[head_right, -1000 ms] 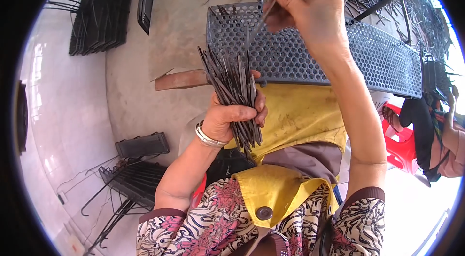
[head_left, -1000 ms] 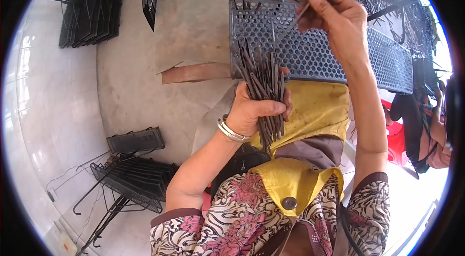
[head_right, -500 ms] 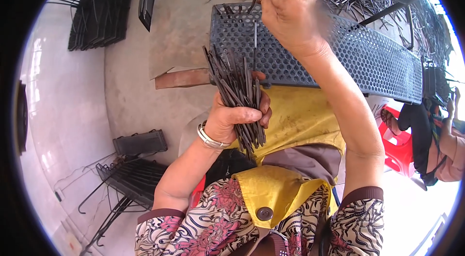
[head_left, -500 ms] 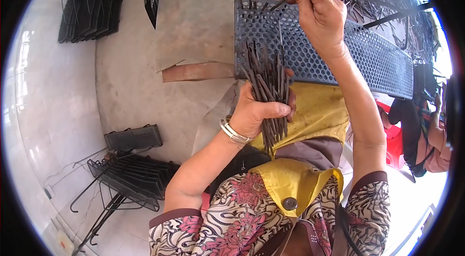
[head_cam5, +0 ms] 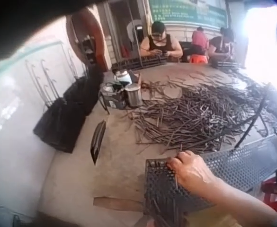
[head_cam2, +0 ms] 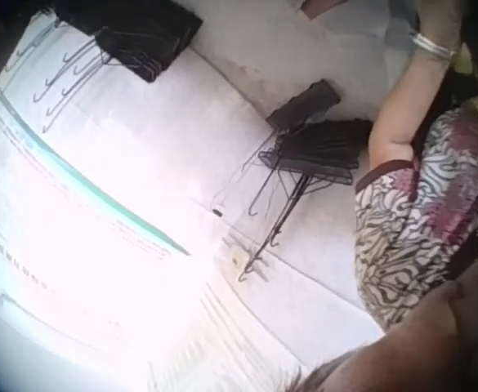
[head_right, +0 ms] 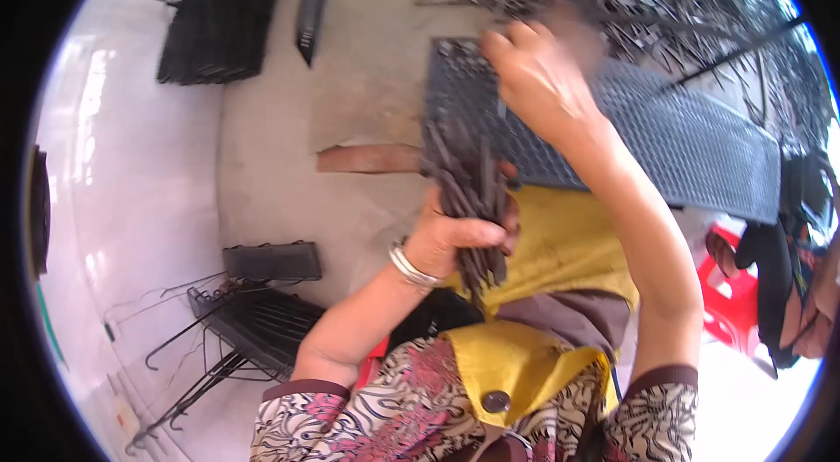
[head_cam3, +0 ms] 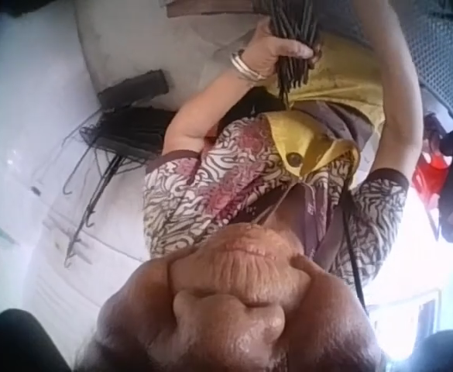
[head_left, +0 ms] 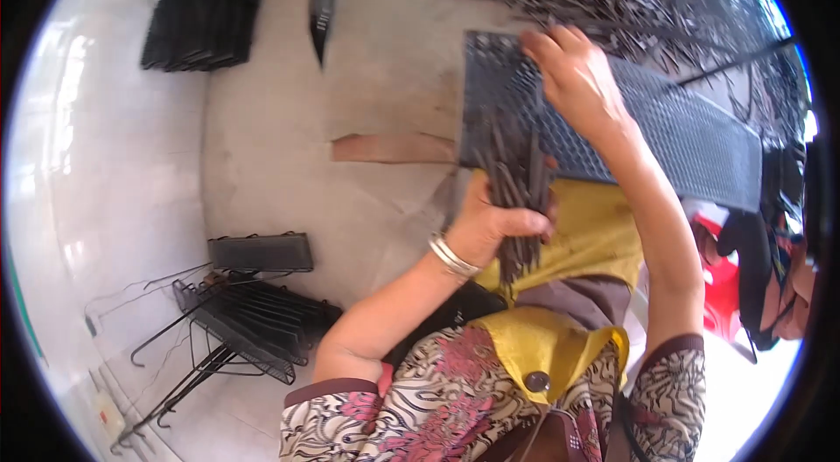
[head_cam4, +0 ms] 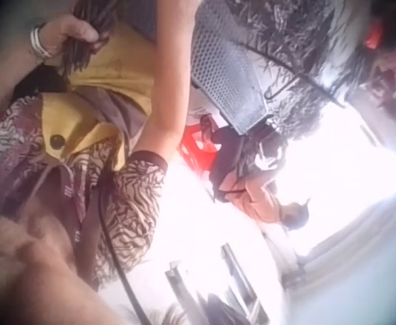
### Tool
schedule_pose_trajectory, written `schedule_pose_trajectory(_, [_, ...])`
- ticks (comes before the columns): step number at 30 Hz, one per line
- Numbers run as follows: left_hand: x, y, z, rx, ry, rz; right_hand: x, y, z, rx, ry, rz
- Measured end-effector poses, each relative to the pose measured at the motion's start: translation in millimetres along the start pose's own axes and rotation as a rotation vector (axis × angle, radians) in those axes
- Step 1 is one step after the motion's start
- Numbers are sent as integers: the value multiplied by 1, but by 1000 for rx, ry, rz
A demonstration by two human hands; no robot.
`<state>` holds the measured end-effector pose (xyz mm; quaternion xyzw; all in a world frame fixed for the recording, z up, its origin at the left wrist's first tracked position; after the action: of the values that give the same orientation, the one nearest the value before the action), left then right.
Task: Inserting thin metal rods into a perforated metal plate or mesh.
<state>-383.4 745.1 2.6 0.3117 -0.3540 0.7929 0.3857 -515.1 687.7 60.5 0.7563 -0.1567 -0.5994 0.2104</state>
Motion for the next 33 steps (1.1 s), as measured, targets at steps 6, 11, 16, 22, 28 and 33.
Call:
schedule_pose_trajectory(6, [-5, -3, -10, 9, -55, -24, -8, -21, 1, 390, 115, -97])
schedule_pose_trajectory(11, [-5, -3, -10, 8, -49, -37, 1, -21, 11, 664, 486, -232])
schedule_pose_trajectory(16, [-1, 2, -13, 19, -51, -42, -8, -27, 17, 703, 536, -145])
schedule_pose_trajectory(22, [-8, -2, -5, 37, 7, 42, -18, -20, 20, 822, 921, 78])
schedule_pose_trajectory(28, [-4, 2, -7, 45, -14, 9, -24, -4, 11, 491, 624, 500])
schedule_pose_trajectory(33, [-4, 0, -6, 38, 1, 19, -15, 6, -6, 316, 508, 527])
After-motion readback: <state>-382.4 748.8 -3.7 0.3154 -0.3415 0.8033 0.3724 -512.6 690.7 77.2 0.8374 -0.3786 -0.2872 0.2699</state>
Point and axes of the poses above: each hand's wrist, its own y-axis towards the middle knuckle, its own x-axis out of the palm, z = x × y, the point moved 6 cm from there along y, towards the middle knuckle, and after that the axes turned 1 degree about z, right-handed, at the moved point
